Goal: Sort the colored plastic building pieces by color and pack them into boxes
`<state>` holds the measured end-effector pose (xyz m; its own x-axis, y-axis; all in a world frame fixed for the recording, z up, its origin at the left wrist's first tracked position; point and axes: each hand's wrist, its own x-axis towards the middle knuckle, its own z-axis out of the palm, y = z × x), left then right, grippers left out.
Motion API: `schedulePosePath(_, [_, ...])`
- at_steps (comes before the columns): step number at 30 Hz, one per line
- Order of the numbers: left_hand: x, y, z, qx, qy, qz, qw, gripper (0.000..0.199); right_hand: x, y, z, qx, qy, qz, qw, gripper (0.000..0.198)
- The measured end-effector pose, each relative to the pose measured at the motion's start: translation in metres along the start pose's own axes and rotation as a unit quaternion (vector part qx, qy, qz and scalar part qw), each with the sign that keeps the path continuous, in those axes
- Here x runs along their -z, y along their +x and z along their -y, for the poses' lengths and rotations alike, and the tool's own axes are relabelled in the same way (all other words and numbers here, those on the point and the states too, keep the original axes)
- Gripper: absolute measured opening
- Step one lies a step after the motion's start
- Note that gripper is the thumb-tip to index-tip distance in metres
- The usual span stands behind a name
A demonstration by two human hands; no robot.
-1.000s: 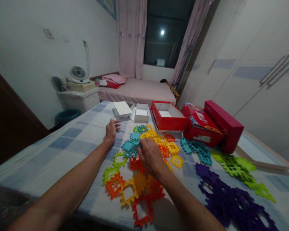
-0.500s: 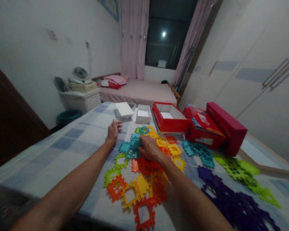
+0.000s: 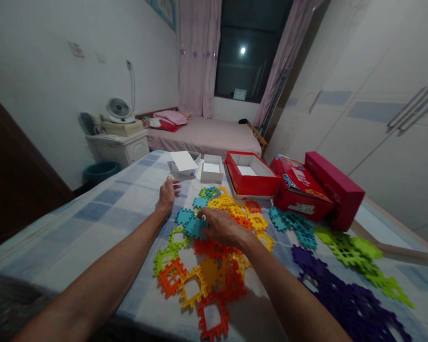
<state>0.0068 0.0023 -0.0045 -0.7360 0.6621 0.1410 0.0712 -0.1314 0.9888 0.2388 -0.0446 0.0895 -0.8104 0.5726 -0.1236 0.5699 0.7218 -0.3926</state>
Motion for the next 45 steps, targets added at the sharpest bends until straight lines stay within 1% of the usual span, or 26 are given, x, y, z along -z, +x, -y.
schedulePosePath(3, [-0.001, 0.001, 0.001, -0.001, -0.001, -0.001, 1.000, 0.057, -0.005, 0.006, 0.003, -0.021, -0.066, -0.015, 0.997, 0.056])
schedulePosePath(6, [-0.001, 0.002, 0.003, -0.002, -0.001, -0.004, 1.000, 0.056, -0.008, 0.018, 0.002, 0.005, -0.118, -0.023, 0.993, 0.061])
schedulePosePath(8, [-0.002, 0.002, 0.003, -0.003, 0.000, -0.006, 1.000, 0.056, -0.009, 0.027, 0.001, 0.026, -0.129, -0.010, 0.991, 0.061])
schedulePosePath(11, [-0.002, 0.002, 0.003, -0.003, -0.001, -0.005, 1.000, 0.055, -0.010, 0.032, 0.003, 0.025, -0.116, 0.026, 0.993, 0.056])
schedulePosePath(13, [-0.001, 0.001, 0.002, -0.004, -0.002, -0.003, 1.000, 0.053, -0.010, 0.031, 0.006, 0.008, -0.100, 0.028, 0.995, 0.053])
schedulePosePath(15, [-0.001, 0.001, 0.002, -0.004, -0.002, -0.002, 1.000, 0.052, -0.011, 0.028, 0.008, -0.008, -0.076, 0.020, 0.997, 0.053])
schedulePosePath(17, [-0.001, 0.001, 0.001, -0.004, -0.003, -0.002, 1.000, 0.051, -0.012, 0.024, 0.006, -0.017, -0.054, 0.017, 0.998, 0.049])
schedulePosePath(20, [-0.001, 0.000, 0.001, -0.002, -0.003, -0.005, 1.000, 0.051, -0.012, 0.022, -0.002, -0.009, -0.020, 0.006, 1.000, 0.035])
schedulePosePath(22, [-0.002, 0.000, 0.001, -0.001, -0.003, -0.006, 1.000, 0.051, -0.009, 0.025, -0.006, -0.003, 0.003, -0.017, 1.000, 0.025])
schedulePosePath(25, [-0.002, 0.000, 0.001, -0.002, -0.002, -0.007, 1.000, 0.052, -0.005, 0.038, -0.002, -0.010, 0.012, -0.045, 0.999, 0.024])
schedulePosePath(29, [-0.002, 0.001, 0.002, -0.003, 0.000, -0.008, 1.000, 0.054, -0.011, 0.061, 0.015, -0.023, -0.039, -0.008, 0.999, 0.022])
schedulePosePath(31, [-0.001, 0.001, 0.002, -0.004, 0.000, -0.006, 1.000, 0.056, -0.017, 0.070, 0.021, -0.039, -0.085, 0.005, 0.996, 0.026])
schedulePosePath(34, [-0.001, 0.002, 0.003, -0.005, 0.002, -0.004, 1.000, 0.058, -0.026, 0.076, 0.023, -0.064, -0.143, -0.001, 0.988, 0.037])
schedulePosePath(37, [-0.002, 0.002, 0.003, -0.004, 0.005, -0.004, 1.000, 0.060, -0.030, 0.078, 0.020, -0.062, -0.161, -0.018, 0.985, 0.044])
schedulePosePath(39, [-0.002, 0.002, 0.003, -0.003, 0.006, -0.005, 1.000, 0.060, -0.031, 0.077, 0.018, -0.056, -0.157, -0.032, 0.985, 0.045])
schedulePosePath(41, [-0.002, 0.002, 0.003, -0.003, 0.008, -0.005, 1.000, 0.060, -0.032, 0.076, 0.017, -0.050, -0.139, -0.037, 0.988, 0.041])
schedulePosePath(43, [-0.001, 0.003, 0.003, -0.002, 0.011, -0.005, 1.000, 0.060, -0.033, 0.075, 0.018, -0.043, -0.104, -0.041, 0.993, 0.035])
schedulePosePath(45, [-0.001, 0.005, 0.004, -0.002, 0.012, -0.002, 1.000, 0.061, -0.036, 0.073, 0.019, -0.029, -0.046, -0.053, 0.997, 0.031])
